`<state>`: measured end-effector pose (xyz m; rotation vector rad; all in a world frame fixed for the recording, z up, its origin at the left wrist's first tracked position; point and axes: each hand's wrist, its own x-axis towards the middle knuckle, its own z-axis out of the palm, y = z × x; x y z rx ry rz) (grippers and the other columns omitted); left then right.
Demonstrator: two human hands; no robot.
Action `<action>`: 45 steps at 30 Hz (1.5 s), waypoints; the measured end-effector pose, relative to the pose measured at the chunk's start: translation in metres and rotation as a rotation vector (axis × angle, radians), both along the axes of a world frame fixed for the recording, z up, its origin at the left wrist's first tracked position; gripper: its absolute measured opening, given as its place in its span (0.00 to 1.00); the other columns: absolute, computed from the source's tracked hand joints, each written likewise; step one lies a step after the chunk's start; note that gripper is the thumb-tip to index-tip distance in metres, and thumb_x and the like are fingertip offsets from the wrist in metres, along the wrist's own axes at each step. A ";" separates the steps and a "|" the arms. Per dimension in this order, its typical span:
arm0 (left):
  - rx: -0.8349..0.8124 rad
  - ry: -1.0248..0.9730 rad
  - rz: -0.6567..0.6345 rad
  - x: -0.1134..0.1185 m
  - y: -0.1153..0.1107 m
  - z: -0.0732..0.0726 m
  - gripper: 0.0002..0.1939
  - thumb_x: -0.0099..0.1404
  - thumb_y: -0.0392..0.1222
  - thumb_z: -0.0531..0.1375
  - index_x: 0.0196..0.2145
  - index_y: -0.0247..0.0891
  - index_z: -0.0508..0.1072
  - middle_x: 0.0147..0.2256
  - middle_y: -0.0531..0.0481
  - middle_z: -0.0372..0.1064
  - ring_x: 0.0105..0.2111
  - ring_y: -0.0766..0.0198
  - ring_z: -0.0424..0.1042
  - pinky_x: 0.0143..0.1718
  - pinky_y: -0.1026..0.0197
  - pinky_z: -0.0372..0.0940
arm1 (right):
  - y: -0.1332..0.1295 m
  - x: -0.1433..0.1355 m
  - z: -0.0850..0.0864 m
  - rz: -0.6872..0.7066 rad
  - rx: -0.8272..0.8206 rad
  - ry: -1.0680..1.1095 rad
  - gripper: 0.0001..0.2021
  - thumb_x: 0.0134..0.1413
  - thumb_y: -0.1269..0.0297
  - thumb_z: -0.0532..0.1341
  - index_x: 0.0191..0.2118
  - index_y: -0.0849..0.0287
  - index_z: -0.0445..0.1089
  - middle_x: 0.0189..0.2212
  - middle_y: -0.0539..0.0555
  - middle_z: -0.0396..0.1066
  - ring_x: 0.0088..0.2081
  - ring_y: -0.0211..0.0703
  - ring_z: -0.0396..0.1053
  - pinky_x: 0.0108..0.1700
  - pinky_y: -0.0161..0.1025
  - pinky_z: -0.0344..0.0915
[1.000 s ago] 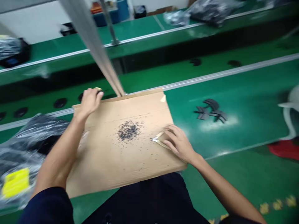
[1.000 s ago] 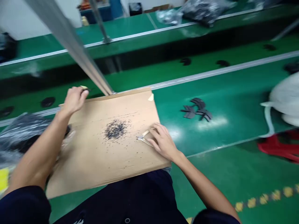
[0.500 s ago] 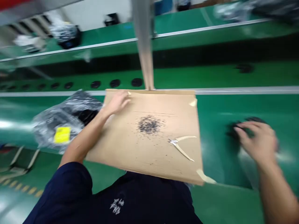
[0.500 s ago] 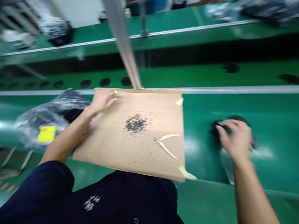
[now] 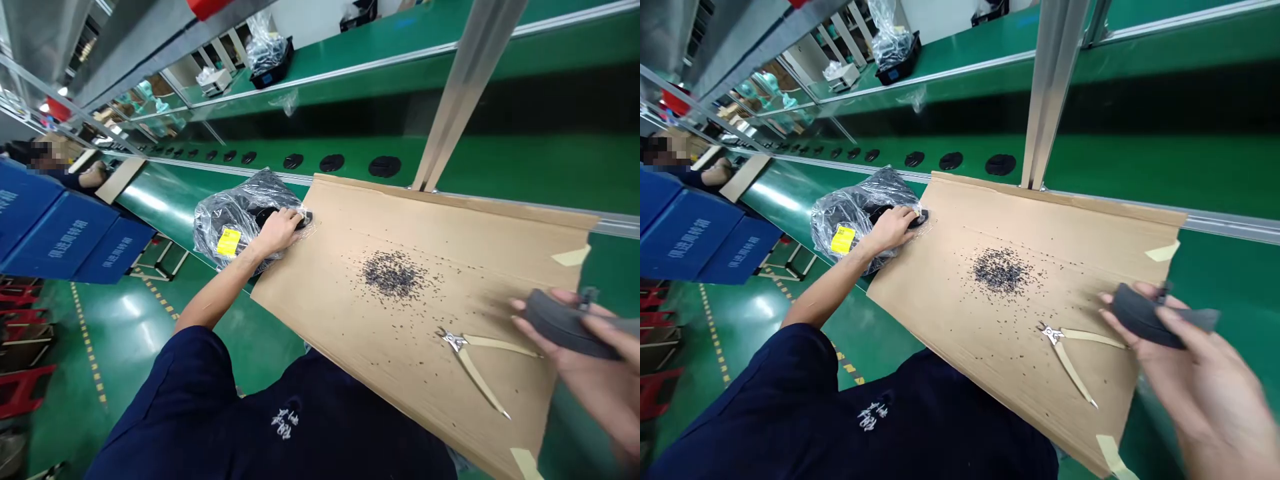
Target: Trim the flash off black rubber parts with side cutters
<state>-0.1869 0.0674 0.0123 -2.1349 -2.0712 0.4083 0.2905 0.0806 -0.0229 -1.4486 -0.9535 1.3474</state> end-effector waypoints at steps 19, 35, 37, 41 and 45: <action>0.248 -0.636 -0.028 0.024 -0.054 -0.035 0.21 0.74 0.55 0.56 0.28 0.39 0.62 0.27 0.52 0.63 0.27 0.64 0.66 0.28 0.62 0.56 | -0.052 -0.060 0.021 0.348 -0.193 0.025 0.29 0.35 0.41 0.78 0.39 0.52 0.72 0.41 0.52 0.75 0.38 0.48 0.80 0.40 0.40 0.81; 0.095 -1.736 -0.202 0.167 -0.059 -0.026 0.18 0.72 0.49 0.62 0.55 0.40 0.69 0.45 0.46 0.76 0.39 0.66 0.76 0.40 0.65 0.72 | -0.064 -0.117 0.003 0.557 -0.008 0.171 0.23 0.49 0.44 0.73 0.39 0.56 0.70 0.32 0.49 0.70 0.33 0.41 0.72 0.32 0.38 0.76; 0.067 -1.699 -0.215 0.166 -0.059 -0.027 0.17 0.72 0.48 0.62 0.54 0.39 0.71 0.47 0.44 0.76 0.41 0.65 0.77 0.39 0.65 0.73 | -0.064 -0.113 0.004 0.534 0.012 0.150 0.23 0.49 0.44 0.73 0.39 0.56 0.71 0.32 0.49 0.69 0.33 0.40 0.71 0.32 0.37 0.75; 0.160 -1.751 -0.177 0.164 -0.058 -0.033 0.18 0.70 0.49 0.64 0.53 0.40 0.68 0.45 0.46 0.75 0.40 0.66 0.78 0.40 0.66 0.74 | -0.065 -0.110 0.004 0.532 -0.008 0.186 0.22 0.50 0.46 0.73 0.41 0.56 0.71 0.34 0.50 0.72 0.34 0.41 0.72 0.33 0.39 0.76; 0.260 -1.657 -0.192 0.164 -0.061 -0.038 0.14 0.71 0.48 0.62 0.50 0.40 0.69 0.44 0.47 0.75 0.41 0.66 0.77 0.44 0.63 0.73 | -0.067 -0.112 0.005 0.537 -0.038 0.221 0.21 0.51 0.49 0.73 0.45 0.56 0.72 0.38 0.52 0.75 0.35 0.42 0.73 0.35 0.39 0.76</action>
